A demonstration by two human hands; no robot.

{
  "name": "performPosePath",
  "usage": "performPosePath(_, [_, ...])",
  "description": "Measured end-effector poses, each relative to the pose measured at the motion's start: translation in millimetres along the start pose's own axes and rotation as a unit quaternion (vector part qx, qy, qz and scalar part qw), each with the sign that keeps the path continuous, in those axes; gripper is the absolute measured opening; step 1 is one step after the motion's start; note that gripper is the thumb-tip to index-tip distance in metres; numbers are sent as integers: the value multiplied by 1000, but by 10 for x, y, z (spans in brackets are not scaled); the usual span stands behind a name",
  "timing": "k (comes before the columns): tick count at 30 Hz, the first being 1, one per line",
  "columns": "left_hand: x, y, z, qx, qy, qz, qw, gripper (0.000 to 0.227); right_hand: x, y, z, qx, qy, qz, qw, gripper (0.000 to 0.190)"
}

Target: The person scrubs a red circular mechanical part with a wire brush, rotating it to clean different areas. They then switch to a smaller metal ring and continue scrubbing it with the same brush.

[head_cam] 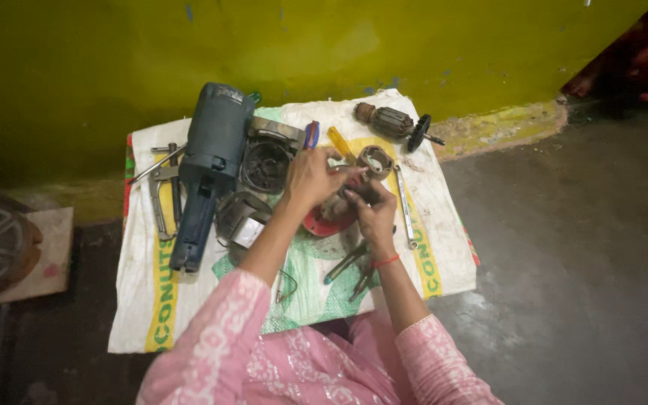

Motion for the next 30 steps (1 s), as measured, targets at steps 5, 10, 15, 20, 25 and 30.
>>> performPosePath(5, [202, 197, -36, 127, -65, 5, 990, 37, 33, -24, -158, -124, -141, 14, 982, 21])
performPosePath(10, [281, 3, -356, -54, -127, -52, 989, 44, 81, -157, 7, -50, -33, 53, 997, 14])
performPosePath(15, [461, -282, -409, -64, -243, 43, 967, 48, -49, -71, 321, 30, -48, 105, 993, 16])
performPosePath(20, [544, -437, -112, 52, -149, 300, 941, 38, -83, 232, 464, 36, 26, 100, 994, 13])
performPosePath(25, [338, -202, -15, -118, -54, 75, 989, 41, -47, 153, 456, 41, 34, 93, 994, 20])
performPosePath(30, [199, -95, 64, 134, 28, 205, 969, 48, -17, 228, 361, 26, 38, 32, 998, 31])
Point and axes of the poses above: each hand's wrist, its own y-axis towards the middle knuckle, its own x-axis out of the palm, z = x × y, the point moved 2 cm from there along y, towards the middle knuckle, and after that the axes turned 9 degrees about z, right-handed, at the moved point
